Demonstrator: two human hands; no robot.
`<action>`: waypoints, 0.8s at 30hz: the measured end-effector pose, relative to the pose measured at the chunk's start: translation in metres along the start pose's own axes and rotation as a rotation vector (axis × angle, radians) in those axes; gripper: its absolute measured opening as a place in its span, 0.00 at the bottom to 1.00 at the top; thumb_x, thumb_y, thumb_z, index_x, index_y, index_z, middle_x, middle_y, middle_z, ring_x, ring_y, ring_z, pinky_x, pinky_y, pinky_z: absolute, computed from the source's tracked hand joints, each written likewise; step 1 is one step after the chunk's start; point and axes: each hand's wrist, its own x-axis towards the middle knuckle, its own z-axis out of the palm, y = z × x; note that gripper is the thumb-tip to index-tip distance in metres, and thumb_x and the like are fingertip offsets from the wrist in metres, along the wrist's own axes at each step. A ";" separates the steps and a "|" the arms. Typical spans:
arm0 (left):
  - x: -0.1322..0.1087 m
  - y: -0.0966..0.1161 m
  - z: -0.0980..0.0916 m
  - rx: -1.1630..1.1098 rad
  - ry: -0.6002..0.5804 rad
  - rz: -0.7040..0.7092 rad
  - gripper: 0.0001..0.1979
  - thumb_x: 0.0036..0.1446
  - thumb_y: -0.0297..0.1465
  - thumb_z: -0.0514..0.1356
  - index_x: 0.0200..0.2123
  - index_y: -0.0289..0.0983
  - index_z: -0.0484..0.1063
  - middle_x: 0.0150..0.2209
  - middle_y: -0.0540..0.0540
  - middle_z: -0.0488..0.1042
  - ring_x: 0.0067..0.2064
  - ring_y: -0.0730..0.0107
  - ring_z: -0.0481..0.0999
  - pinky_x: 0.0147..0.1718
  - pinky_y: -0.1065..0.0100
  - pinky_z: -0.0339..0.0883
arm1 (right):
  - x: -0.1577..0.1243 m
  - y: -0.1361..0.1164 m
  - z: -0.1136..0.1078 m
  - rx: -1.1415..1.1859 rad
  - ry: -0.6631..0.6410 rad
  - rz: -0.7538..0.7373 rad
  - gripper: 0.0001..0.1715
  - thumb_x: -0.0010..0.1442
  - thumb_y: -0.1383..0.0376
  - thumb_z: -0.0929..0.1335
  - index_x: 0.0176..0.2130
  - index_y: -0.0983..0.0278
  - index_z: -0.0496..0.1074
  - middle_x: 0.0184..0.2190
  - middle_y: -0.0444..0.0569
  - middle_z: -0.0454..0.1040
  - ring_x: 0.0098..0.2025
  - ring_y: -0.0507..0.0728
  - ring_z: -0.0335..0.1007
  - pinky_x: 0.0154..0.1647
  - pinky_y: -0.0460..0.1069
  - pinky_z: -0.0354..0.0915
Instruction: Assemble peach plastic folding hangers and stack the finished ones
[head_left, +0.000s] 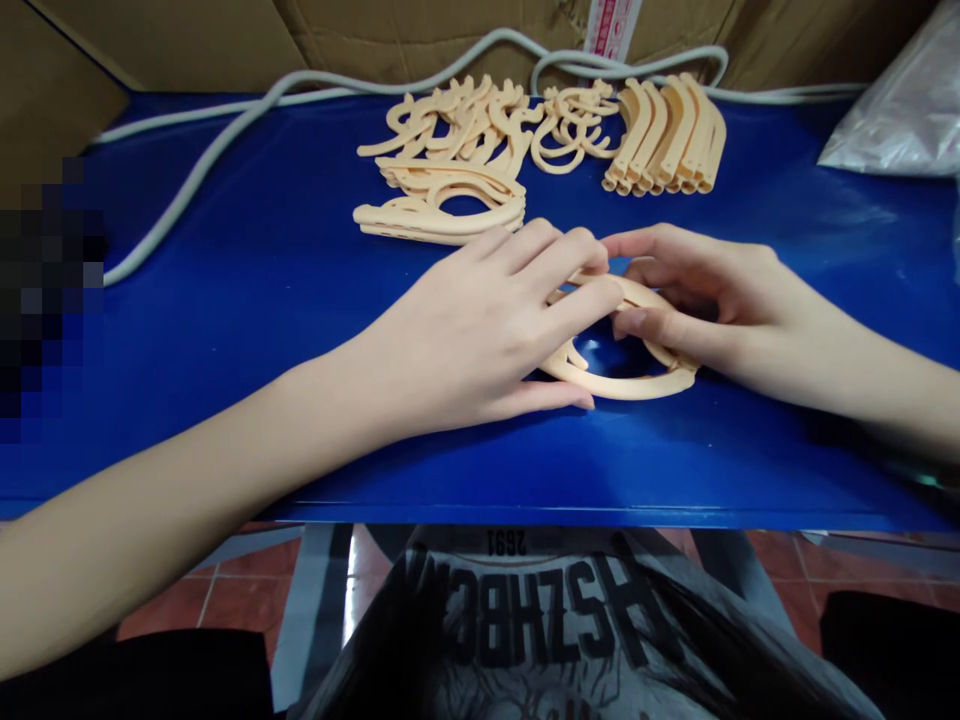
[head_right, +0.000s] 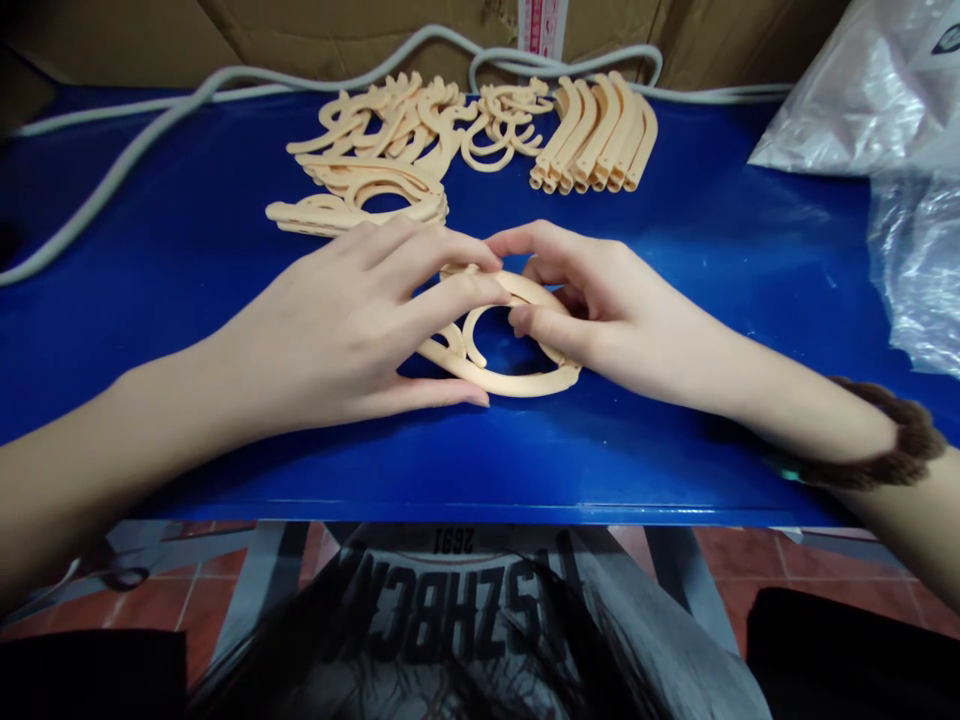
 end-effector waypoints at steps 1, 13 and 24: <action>0.000 0.000 0.000 0.003 -0.005 0.007 0.29 0.72 0.43 0.72 0.69 0.43 0.71 0.70 0.34 0.76 0.70 0.35 0.78 0.70 0.34 0.74 | 0.000 0.000 -0.001 -0.002 -0.022 -0.009 0.28 0.72 0.48 0.75 0.64 0.56 0.80 0.44 0.46 0.85 0.42 0.57 0.78 0.37 0.50 0.73; 0.001 0.002 -0.004 0.176 0.042 0.029 0.32 0.77 0.51 0.60 0.73 0.36 0.66 0.63 0.34 0.79 0.62 0.37 0.83 0.61 0.39 0.80 | -0.003 -0.004 0.002 0.147 -0.054 0.032 0.36 0.70 0.49 0.79 0.70 0.53 0.73 0.43 0.41 0.83 0.42 0.54 0.77 0.39 0.48 0.75; 0.000 0.001 -0.003 0.229 0.082 0.005 0.32 0.79 0.48 0.60 0.74 0.34 0.67 0.68 0.31 0.76 0.64 0.34 0.80 0.62 0.38 0.78 | -0.003 -0.007 0.000 0.189 -0.036 0.051 0.40 0.66 0.53 0.82 0.71 0.51 0.74 0.43 0.41 0.83 0.40 0.53 0.79 0.36 0.46 0.76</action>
